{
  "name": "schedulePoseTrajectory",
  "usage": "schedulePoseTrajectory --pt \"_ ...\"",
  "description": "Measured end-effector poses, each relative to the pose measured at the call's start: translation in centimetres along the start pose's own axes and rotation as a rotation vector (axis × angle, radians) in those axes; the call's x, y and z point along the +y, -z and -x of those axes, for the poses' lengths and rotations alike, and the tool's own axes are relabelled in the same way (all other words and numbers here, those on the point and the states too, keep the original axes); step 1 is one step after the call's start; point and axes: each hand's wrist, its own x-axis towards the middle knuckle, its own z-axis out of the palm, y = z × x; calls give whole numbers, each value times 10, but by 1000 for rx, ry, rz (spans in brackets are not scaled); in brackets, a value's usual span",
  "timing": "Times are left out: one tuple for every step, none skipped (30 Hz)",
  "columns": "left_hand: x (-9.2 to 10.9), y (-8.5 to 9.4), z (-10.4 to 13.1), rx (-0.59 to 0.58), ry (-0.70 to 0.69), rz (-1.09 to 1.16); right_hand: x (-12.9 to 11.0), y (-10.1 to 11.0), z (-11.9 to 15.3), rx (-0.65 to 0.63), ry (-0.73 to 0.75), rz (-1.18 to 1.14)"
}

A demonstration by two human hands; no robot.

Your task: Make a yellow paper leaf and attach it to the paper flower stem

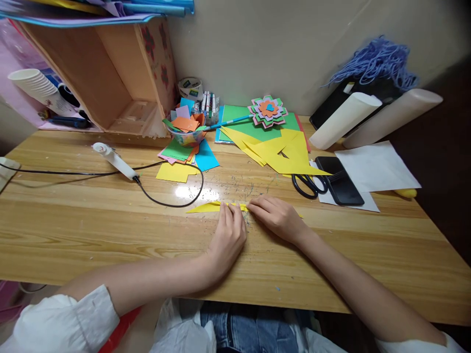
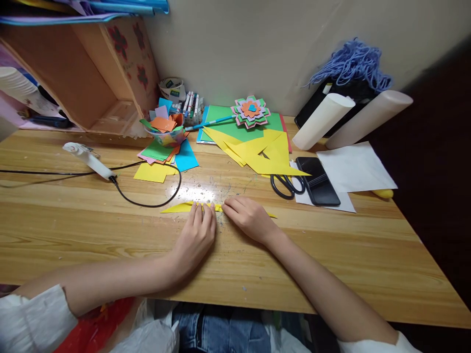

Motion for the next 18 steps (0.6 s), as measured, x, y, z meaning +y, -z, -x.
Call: schedulePoseTrajectory --pt "0 1 0 -7 5 -1 0 0 0 1 2 3" --pt "0 1 1 -11 13 4 0 0 0 3 3 6" --pt "0 2 1 -16 24 12 0 0 0 7 4 10" --pt "0 2 1 -22 33 20 0 0 -1 9 3 13" --pt "0 2 1 -30 39 29 0 0 -1 10 2 13" --pt "0 2 1 -37 43 39 0 0 -1 11 -1 10" --pt "1 1 1 -43 48 50 0 0 0 9 -4 6" --pt "1 1 1 -47 54 63 0 0 0 5 -7 1" --pt "1 1 1 -49 60 77 0 0 0 3 -10 -3" --pt "0 1 1 -50 67 91 0 0 0 0 -13 -5" --pt "0 2 1 -51 73 103 0 0 0 -2 -15 -6" --pt "0 2 1 -52 75 109 0 0 0 -3 -17 -7" --pt "0 3 1 -55 75 112 0 0 0 -5 -18 -7" --pt "-1 3 1 -57 74 112 0 0 0 -5 -19 -6" --pt "-1 4 1 -59 76 116 0 0 0 -5 -20 -5" --pt "-1 4 1 -62 81 125 0 -1 0 -7 -23 -4" --pt "-1 5 1 -64 89 141 0 -1 0 -8 -25 -5" --pt "-1 5 1 -65 101 163 0 -1 1 -11 -28 -9"
